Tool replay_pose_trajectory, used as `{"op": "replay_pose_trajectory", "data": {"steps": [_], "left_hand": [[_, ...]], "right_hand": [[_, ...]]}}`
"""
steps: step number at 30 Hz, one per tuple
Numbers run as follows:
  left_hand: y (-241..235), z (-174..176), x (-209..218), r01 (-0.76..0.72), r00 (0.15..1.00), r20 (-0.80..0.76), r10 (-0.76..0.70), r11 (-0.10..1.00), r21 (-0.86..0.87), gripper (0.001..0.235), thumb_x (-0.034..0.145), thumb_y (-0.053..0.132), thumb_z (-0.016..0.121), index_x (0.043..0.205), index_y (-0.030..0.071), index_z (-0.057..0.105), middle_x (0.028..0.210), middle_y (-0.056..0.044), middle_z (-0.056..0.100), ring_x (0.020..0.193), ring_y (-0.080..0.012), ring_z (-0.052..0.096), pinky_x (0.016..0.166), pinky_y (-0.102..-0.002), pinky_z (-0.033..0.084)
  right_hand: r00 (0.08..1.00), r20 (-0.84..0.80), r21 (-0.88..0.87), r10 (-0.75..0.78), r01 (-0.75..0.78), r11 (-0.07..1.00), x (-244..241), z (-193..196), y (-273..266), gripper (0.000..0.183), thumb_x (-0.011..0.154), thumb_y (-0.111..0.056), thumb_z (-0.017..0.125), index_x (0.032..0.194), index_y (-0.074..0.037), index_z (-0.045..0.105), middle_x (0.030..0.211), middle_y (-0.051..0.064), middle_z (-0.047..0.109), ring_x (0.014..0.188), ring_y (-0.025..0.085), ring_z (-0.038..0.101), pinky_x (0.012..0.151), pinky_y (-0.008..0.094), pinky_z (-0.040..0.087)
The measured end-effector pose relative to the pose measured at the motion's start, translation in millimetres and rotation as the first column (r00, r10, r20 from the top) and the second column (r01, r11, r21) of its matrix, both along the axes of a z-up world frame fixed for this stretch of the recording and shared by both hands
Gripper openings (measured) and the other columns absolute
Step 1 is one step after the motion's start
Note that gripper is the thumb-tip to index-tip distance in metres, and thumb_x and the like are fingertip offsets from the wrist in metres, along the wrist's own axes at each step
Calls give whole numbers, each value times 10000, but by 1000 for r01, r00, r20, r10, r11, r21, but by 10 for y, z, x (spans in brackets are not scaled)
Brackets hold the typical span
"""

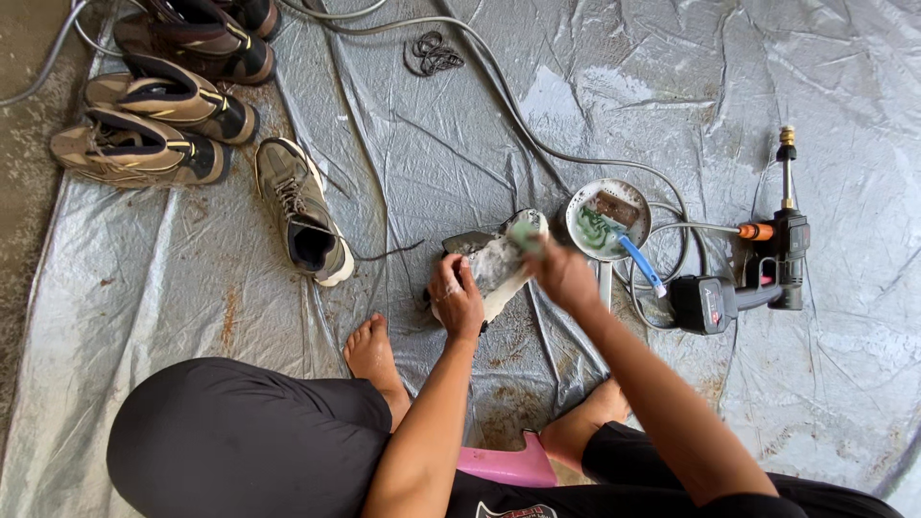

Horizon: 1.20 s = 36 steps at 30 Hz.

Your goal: The person scrubs a gray sneaker with a green sponge, repeatedly dipping it into a metal pan containing soapy water. They clean the upper, sides, and sole of the shoe while sitting on a small stool on a plastic sheet.

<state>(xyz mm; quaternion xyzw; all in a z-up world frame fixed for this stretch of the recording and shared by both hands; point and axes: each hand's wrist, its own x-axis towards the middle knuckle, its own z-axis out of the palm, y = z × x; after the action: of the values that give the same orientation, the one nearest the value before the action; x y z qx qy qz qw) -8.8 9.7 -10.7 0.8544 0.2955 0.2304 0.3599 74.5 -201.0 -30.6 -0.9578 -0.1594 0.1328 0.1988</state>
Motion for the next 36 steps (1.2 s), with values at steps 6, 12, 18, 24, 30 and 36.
{"op": "replay_pose_trajectory", "data": {"steps": [6,12,18,24,30,36], "left_hand": [[91,478,-360,393,901,-212,-378,919,30,553,1035,290,609,1547,115,494,1675,-208,405,1559,-419,331,1223,-631,212],[91,523,-420,455,848,-330,-414,889,52,1100,756,520,867,1656,136,362,1730,-127,343,1585,-399,270,1211,-681,141],[12,415,-443,489,844,-312,-435,865,116,1024,819,507,842,1654,160,362,1716,-98,368,1549,-336,341,1205,-652,150],[13,354,-419,459,861,-286,-421,885,79,1064,774,563,847,1647,189,366,1703,-78,379,1489,-301,420,1186,-630,178],[48,363,-408,470,850,-281,-446,883,21,1033,791,547,842,1642,194,376,1709,-61,376,1474,-278,437,1189,-606,176],[103,352,-358,433,879,-236,-414,901,31,1057,769,577,847,1629,167,391,1686,-92,408,1444,-302,469,1174,-621,198]], "right_hand": [[973,72,10,217,-219,976,-22,730,202,329,1009,-352,576,1220,-132,701,753,220,726,687,466,739,657,610,604],[992,47,65,115,-118,991,26,1246,374,331,1038,-378,582,1282,-162,636,754,217,722,693,483,731,630,608,588],[953,107,-34,283,-281,959,78,752,110,349,979,-295,596,1285,-149,679,738,207,710,665,454,733,638,581,586],[987,150,125,54,-73,989,150,314,113,438,1018,-392,644,1389,-175,561,786,183,723,711,416,748,637,517,585],[955,136,108,263,-278,954,85,389,-19,248,976,-279,608,1147,-144,727,705,229,693,629,471,706,602,569,565],[998,-49,-104,50,-55,993,430,474,112,374,1020,-544,543,1312,-314,500,730,159,723,759,416,761,770,548,621]]}}
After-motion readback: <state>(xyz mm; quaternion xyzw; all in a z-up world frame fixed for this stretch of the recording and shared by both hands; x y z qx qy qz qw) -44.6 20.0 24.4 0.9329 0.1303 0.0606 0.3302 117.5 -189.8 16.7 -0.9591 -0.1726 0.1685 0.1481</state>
